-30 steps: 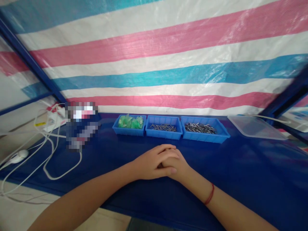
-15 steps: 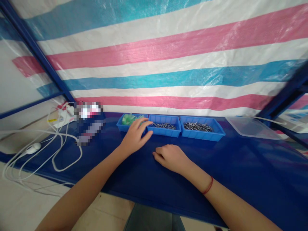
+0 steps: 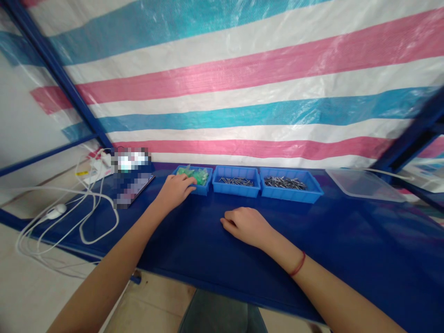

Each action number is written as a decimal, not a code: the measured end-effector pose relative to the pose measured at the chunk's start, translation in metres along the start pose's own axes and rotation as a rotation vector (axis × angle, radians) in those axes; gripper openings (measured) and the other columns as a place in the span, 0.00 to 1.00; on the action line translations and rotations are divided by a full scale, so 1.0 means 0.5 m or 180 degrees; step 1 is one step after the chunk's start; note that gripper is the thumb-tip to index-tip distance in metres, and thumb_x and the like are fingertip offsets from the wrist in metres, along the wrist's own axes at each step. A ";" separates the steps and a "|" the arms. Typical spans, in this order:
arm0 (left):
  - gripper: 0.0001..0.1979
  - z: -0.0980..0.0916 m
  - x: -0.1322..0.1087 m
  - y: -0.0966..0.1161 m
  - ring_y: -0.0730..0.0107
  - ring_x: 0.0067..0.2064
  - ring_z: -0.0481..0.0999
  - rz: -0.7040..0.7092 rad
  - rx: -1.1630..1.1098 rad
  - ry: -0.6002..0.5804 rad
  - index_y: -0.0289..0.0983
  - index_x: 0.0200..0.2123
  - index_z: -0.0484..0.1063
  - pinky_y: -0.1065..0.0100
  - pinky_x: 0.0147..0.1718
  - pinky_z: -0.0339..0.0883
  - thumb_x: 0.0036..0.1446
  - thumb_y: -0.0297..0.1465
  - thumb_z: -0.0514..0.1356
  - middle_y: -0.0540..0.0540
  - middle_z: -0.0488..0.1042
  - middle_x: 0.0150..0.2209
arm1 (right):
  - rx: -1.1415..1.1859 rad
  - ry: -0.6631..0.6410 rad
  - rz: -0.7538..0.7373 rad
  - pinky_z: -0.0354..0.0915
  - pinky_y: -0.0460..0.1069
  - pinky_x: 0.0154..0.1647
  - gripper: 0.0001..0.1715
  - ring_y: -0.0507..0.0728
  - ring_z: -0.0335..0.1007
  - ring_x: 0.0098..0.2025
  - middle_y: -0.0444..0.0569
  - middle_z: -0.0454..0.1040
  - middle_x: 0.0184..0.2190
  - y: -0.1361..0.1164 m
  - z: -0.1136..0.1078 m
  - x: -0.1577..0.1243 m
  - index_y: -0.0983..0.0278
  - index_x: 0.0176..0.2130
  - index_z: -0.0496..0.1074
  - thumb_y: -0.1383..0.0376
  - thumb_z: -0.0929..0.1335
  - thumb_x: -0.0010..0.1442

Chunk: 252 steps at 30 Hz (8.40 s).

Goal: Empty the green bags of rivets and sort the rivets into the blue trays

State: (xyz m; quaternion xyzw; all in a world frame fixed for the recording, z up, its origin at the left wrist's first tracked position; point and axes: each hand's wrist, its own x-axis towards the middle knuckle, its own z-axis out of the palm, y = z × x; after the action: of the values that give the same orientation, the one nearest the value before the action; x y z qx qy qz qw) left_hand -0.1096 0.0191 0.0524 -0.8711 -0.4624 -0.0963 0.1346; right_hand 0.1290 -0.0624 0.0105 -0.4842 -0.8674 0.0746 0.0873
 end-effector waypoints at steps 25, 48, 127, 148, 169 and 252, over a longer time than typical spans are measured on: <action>0.24 -0.008 -0.102 0.063 0.53 0.64 0.59 -0.0298 -0.1631 0.0328 0.43 0.56 0.68 0.51 0.63 0.52 0.60 0.46 0.56 0.43 0.64 0.60 | 0.2059 0.1324 0.0077 0.60 0.62 0.58 0.57 0.66 0.60 0.61 0.58 0.60 0.62 -0.002 0.038 0.010 0.59 0.67 0.46 0.54 0.74 0.47; 0.29 0.077 -0.007 0.247 0.60 0.63 0.61 -0.0645 -0.4953 0.0751 0.42 0.65 0.45 0.54 0.62 0.55 0.65 0.42 0.49 0.40 0.59 0.63 | 0.1218 0.2751 -0.0428 0.54 0.65 0.61 0.44 0.69 0.56 0.62 0.60 0.60 0.58 0.042 -0.034 -0.020 0.61 0.62 0.52 0.52 0.70 0.53; 0.20 0.074 0.011 -0.084 0.58 0.47 0.70 -0.0168 0.0159 0.0112 0.44 0.53 0.68 0.47 0.57 0.52 0.60 0.23 0.49 0.42 0.73 0.43 | -0.0048 0.0399 0.0348 0.44 0.73 0.63 0.45 0.70 0.41 0.69 0.50 0.54 0.67 0.128 0.026 -0.160 0.50 0.67 0.48 0.43 0.64 0.56; 0.46 0.076 -0.021 0.137 0.39 0.66 0.50 0.1504 -0.1762 -0.0186 0.46 0.63 0.57 0.41 0.60 0.48 0.44 0.61 0.59 0.37 0.46 0.68 | 0.0088 0.0607 0.0002 0.52 0.67 0.63 0.54 0.70 0.46 0.67 0.56 0.50 0.67 0.108 0.031 -0.124 0.56 0.67 0.46 0.45 0.69 0.51; 0.36 0.071 -0.026 0.164 0.49 0.61 0.59 0.1306 -0.1844 -0.0082 0.48 0.58 0.64 0.50 0.59 0.54 0.49 0.58 0.59 0.42 0.60 0.62 | 0.0140 0.0598 -0.0114 0.56 0.64 0.60 0.46 0.68 0.54 0.62 0.54 0.59 0.63 0.107 0.015 -0.079 0.55 0.64 0.57 0.45 0.69 0.52; 0.24 0.053 -0.043 0.176 0.54 0.63 0.59 0.1185 -0.1821 -0.0193 0.46 0.55 0.65 0.41 0.59 0.47 0.57 0.45 0.57 0.45 0.68 0.57 | -0.0281 0.2319 0.0693 0.66 0.62 0.50 0.10 0.65 0.72 0.45 0.53 0.76 0.40 0.159 -0.013 -0.108 0.61 0.37 0.73 0.63 0.63 0.60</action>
State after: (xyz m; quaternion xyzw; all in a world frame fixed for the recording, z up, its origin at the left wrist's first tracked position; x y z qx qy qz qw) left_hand -0.0472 -0.0366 0.0083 -0.9455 -0.2534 -0.1699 -0.1137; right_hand 0.2240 -0.0666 -0.0047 -0.5716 -0.7254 -0.1309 0.3606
